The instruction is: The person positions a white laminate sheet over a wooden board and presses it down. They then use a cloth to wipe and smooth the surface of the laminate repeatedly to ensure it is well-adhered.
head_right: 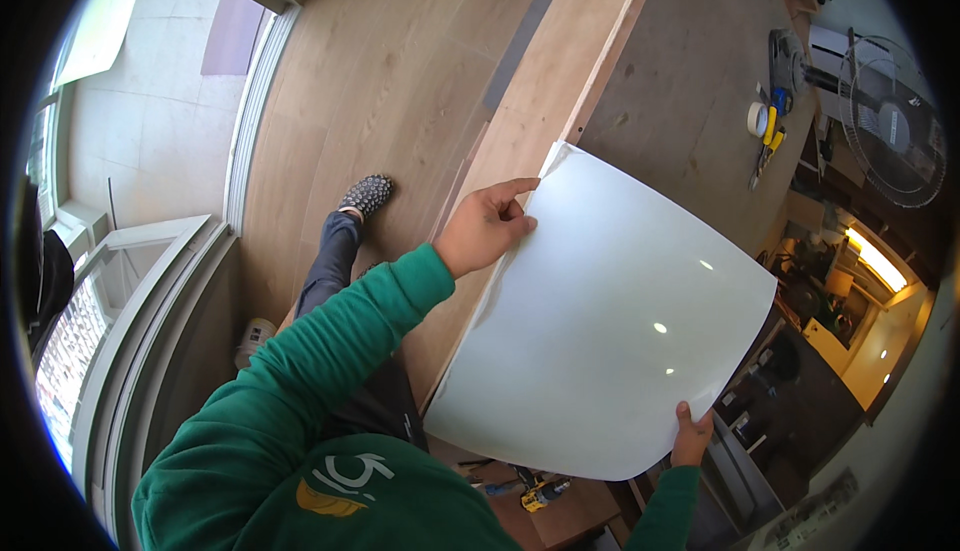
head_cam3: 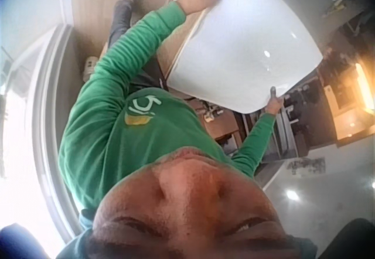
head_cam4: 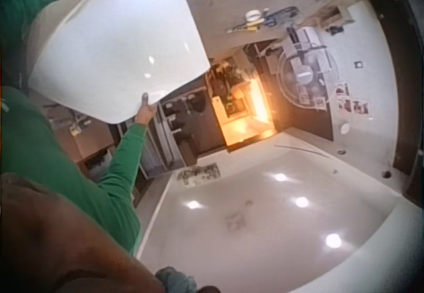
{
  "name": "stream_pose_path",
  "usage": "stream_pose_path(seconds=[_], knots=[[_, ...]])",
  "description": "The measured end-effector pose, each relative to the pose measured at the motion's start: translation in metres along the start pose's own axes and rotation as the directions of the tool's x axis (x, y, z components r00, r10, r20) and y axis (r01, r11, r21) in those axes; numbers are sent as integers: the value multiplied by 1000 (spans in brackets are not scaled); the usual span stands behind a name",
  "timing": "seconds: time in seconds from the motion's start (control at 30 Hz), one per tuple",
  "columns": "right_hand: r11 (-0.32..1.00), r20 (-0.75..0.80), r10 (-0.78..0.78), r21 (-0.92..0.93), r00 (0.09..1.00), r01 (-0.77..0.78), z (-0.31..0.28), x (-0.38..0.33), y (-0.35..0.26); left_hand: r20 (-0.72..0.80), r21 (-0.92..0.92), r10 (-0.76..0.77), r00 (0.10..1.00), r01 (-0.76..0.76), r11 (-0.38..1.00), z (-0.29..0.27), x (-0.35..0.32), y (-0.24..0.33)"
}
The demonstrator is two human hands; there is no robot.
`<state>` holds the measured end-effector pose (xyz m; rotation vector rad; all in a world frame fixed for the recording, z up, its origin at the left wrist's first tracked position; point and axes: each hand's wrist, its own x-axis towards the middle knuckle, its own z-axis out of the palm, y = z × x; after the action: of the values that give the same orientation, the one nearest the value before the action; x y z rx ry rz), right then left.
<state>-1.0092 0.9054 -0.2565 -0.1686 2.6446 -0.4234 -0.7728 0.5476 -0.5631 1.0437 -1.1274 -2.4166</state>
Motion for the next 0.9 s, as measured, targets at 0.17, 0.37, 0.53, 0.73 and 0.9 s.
stream_pose_path(seconds=[0.17,0.37,0.53,0.73,0.9], knots=[[999,10,1,39,1000,-2,-5,0,10,163,-146,-156,974,180,973,-16,41,21],[998,-15,53,15,998,-53,-2,-2,4,410,-53,-120,904,155,986,-34,84,49],[998,-30,57,2,998,-57,0,-2,6,368,248,101,924,-203,947,-40,99,46],[998,-33,48,44,998,-46,9,-7,-6,420,356,331,845,-489,797,-40,109,45],[998,-18,60,20,998,-59,10,-5,-10,450,392,256,855,-447,804,-34,113,49]])
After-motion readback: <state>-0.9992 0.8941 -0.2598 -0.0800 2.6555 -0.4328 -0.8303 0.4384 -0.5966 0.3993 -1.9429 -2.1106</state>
